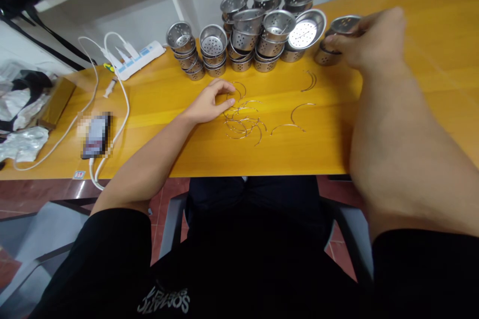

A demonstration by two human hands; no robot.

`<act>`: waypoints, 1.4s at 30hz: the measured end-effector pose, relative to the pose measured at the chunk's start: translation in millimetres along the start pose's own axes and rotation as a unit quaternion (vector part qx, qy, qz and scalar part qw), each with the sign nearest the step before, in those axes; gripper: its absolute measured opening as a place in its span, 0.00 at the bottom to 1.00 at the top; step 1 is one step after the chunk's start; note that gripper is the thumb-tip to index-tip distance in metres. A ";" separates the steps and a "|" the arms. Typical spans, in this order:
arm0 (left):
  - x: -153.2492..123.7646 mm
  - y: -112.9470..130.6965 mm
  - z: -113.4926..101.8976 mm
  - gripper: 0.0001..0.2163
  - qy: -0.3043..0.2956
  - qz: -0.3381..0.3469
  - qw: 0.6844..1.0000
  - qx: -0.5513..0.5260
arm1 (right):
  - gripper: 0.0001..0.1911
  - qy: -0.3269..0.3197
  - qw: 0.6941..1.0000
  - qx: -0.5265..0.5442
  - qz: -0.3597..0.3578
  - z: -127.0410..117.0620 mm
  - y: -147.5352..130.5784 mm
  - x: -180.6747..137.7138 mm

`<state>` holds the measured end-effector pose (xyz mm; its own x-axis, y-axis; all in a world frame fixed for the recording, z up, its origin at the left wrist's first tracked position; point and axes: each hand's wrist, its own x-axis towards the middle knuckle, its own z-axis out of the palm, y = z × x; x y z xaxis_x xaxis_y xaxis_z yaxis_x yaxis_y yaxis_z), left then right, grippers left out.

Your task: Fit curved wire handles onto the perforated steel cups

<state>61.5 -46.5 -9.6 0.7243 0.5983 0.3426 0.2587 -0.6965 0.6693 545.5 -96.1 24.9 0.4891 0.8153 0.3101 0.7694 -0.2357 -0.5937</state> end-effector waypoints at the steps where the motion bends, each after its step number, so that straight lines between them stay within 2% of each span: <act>1: 0.0 -0.2 -0.2 0.14 0.000 0.000 1.000 0.001 | 0.24 0.026 0.999 0.005 0.038 -2.2 -10.4 -3.5; 3: 0.1 -0.1 -0.6 0.14 -0.001 0.000 1.000 0.005 | 0.19 0.021 0.997 0.023 0.066 -5.5 -29.4 -7.9; 4: 0.2 0.0 -0.8 0.14 -0.002 0.000 1.000 0.007 | 0.22 0.014 0.996 0.023 0.082 -6.4 -36.8 -8.5; 6: 0.4 0.5 -1.1 0.14 -0.003 -0.004 1.000 0.009 | 0.37 0.037 0.996 -0.008 0.085 -5.9 -45.6 -7.6; 7: 0.5 0.7 -1.2 0.14 -0.003 -0.005 1.000 0.010 | 0.43 0.054 0.997 -0.022 0.059 -4.6 -47.4 -7.1; 9: 0.5 1.0 -1.2 0.14 -0.001 -0.006 1.000 0.008 | 0.51 0.062 0.997 -0.029 -0.043 -0.3 -48.7 -8.7; 11: 0.2 1.4 -1.4 0.14 0.001 -0.002 1.000 0.004 | 0.55 0.016 0.987 -0.010 -0.160 6.3 -51.4 -14.6; 13: -0.1 1.9 -1.5 0.14 0.000 0.000 1.000 0.001 | 0.63 -0.041 0.974 0.004 -0.225 15.3 -57.7 -22.3; 15: -0.4 2.3 -1.5 0.14 0.000 0.000 1.000 -0.004 | 0.68 -0.070 0.972 0.007 -0.222 25.8 -65.2 -26.9; 18: -0.5 2.7 -1.0 0.14 -0.001 0.000 1.000 -0.008 | 0.74 -0.083 0.981 -0.003 -0.177 40.9 -69.3 -23.9; 20: -0.2 2.7 -0.6 0.14 -0.003 0.000 1.000 -0.003 | 0.72 -0.078 0.982 0.018 -0.172 48.2 -65.5 -18.7; 25: 0.4 1.5 -0.7 0.15 -0.008 -0.002 1.000 0.009 | 0.58 -0.045 0.982 0.065 -0.172 54.0 -57.4 -15.0; 29: -0.1 0.8 -2.7 0.15 -0.007 -0.015 1.000 0.009 | 0.52 -0.056 0.985 0.050 -0.155 45.4 -63.6 -20.6; 32: -0.5 1.7 -3.7 0.15 -0.007 -0.017 1.000 0.012 | 0.53 -0.061 0.987 0.038 -0.144 36.1 -66.9 -23.2; 37: -0.5 4.6 -2.7 0.14 -0.007 -0.020 1.000 0.019 | 0.40 -0.055 0.991 0.041 -0.117 30.5 -67.7 -23.5; 42: -0.2 6.9 -1.8 0.14 -0.008 -0.021 1.000 0.022 | 0.37 -0.041 0.991 0.044 -0.116 29.0 -74.1 -27.0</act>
<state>62.0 -50.7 -3.9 0.7217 0.6217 0.3043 0.3164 -0.6873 0.6538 463.4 -85.3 39.0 0.2650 0.8829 0.3876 0.8173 0.0076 -0.5762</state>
